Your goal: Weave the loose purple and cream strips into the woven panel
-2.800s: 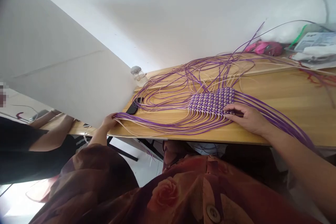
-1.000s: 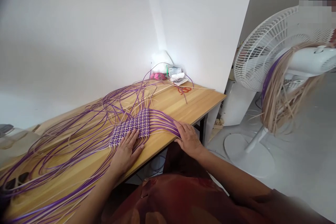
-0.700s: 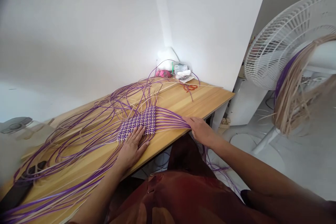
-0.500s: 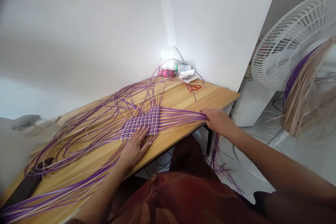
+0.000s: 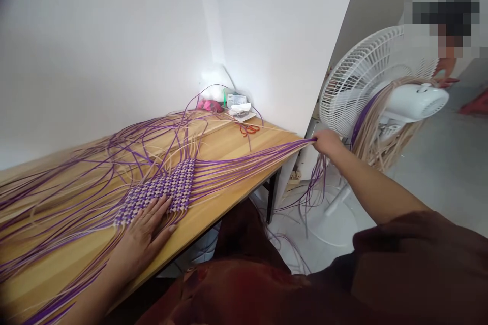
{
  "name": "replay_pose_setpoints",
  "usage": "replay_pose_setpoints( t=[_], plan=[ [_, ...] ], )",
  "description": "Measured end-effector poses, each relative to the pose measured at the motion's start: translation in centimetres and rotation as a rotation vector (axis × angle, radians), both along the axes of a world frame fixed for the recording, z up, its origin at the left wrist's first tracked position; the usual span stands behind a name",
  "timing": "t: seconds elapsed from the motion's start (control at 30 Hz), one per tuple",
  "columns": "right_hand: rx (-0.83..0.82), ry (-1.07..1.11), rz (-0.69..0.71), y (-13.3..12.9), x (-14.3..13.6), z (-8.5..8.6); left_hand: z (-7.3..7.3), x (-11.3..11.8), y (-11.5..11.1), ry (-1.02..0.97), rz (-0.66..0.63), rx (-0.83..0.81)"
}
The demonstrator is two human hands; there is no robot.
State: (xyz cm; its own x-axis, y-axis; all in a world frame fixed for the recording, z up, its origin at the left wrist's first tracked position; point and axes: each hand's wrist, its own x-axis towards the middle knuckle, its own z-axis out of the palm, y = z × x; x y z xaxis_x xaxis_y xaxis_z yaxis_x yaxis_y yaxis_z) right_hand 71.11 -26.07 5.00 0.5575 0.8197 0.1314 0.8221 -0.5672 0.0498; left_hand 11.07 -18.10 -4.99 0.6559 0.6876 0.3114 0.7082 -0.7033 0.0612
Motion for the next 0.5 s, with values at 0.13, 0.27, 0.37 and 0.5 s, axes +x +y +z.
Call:
replay_pose_setpoints(
  t=[0.13, 0.27, 0.37, 0.5],
  plan=[
    [-0.016, 0.025, -0.048, 3.1, 1.1, -0.2, -0.1, -0.1, 0.0, -0.005, 0.005, 0.015],
    [-0.020, 0.048, -0.023, 5.2, 2.5, -0.2, 0.0, -0.1, -0.1, 0.007, 0.003, 0.022],
    [-0.034, 0.061, -0.005, 5.8, 3.6, -0.9, 0.0, -0.2, -0.1, 0.019, 0.005, 0.021],
    [-0.017, 0.072, -0.013, 6.3, 4.2, -2.0, -0.2, -0.4, -0.3, 0.004, 0.001, 0.017]
  ],
)
